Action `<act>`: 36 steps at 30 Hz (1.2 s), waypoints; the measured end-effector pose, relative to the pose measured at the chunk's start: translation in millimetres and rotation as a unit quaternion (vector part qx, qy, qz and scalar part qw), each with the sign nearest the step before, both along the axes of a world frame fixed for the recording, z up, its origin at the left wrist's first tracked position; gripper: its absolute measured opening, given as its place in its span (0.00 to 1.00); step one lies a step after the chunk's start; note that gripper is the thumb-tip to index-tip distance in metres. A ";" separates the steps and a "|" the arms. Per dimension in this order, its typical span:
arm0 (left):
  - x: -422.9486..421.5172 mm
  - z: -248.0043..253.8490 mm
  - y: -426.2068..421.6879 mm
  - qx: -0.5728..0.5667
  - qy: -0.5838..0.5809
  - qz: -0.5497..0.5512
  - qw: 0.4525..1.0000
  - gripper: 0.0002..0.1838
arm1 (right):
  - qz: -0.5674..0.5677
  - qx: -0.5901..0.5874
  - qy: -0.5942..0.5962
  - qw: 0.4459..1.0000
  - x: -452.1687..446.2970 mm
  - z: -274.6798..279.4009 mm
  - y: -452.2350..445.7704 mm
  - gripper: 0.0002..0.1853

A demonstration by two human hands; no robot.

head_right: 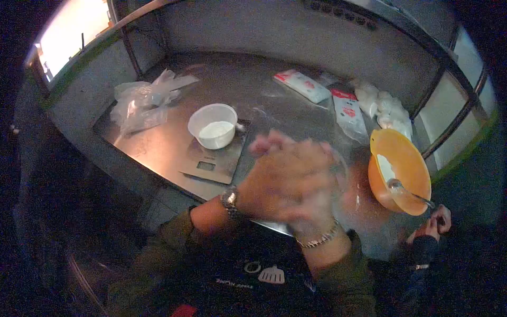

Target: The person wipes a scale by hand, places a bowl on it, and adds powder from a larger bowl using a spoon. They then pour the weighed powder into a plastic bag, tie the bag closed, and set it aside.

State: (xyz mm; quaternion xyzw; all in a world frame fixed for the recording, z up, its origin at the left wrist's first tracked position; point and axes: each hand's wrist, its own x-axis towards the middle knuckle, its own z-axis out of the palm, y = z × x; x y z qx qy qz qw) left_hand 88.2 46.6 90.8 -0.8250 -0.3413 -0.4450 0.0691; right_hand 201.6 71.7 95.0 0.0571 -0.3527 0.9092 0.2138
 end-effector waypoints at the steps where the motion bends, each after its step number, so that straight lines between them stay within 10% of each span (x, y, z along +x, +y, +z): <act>1: -1.0 -3.5 2.7 -0.016 0.015 -0.007 1.000 0.23 | -0.156 -0.061 -0.009 0.986 0.6 17.3 -13.9 0.28; 3: -5.1 -12.5 5.3 -0.092 -0.103 0.041 0.990 0.25 | -0.302 -0.123 -0.022 0.945 -6.4 20.6 -28.0 0.30; 5: 4.0 -30.5 8.1 -0.165 -0.217 0.084 0.959 0.28 | -0.466 0.248 -0.060 0.847 -15.8 11.9 -33.0 0.35; 7: 34.2 -54.8 3.2 -0.301 -0.595 -0.323 0.671 0.34 | -0.528 0.381 -0.082 0.755 -26.2 2.0 -34.9 0.35; 9: 35.6 -57.7 -1.8 -0.306 -0.635 -0.373 0.603 0.32 | -0.529 0.353 -0.093 0.766 -29.1 -8.8 -31.1 0.36; 14: 15.6 -31.5 -3.5 -0.145 -0.267 -0.041 0.952 0.27 | -0.238 0.066 -0.038 0.968 -12.9 -29.4 -16.8 0.37; 16: 11.2 -22.4 9.2 -0.066 -0.149 0.055 0.985 0.26 | -0.143 0.037 -0.016 0.989 -14.1 -20.1 -24.6 0.37; 17: 3.6 -19.5 13.8 -0.054 -0.129 0.078 0.987 0.25 | -0.267 0.055 -0.091 0.958 -18.1 -6.8 -37.3 0.37; 19: -17.2 -9.2 21.9 -0.048 -0.138 0.144 0.979 0.21 | -0.381 0.075 -0.162 0.907 -23.1 -4.3 -42.7 0.37; 21: -41.4 11.5 30.8 0.021 -0.106 0.292 0.950 0.16 | -0.505 0.460 -0.236 0.691 -27.5 -21.3 -39.6 0.36; 24: -76.6 59.7 48.3 0.185 0.046 0.475 0.859 0.12 | -0.555 0.699 -0.197 0.405 -44.7 9.8 -59.6 0.31; 29: -110.1 82.5 89.0 0.226 0.309 0.568 0.729 0.13 | -0.377 0.671 -0.221 0.599 -108.5 53.6 -76.5 0.21; 34: -155.1 62.3 110.2 0.187 0.554 0.542 0.604 0.14 | -0.461 0.817 0.035 0.345 -139.3 73.6 -92.5 0.07; 36: -184.5 71.7 110.1 0.122 0.543 0.547 0.626 0.13 | -0.425 0.812 0.112 0.384 -120.7 65.5 -135.9 0.07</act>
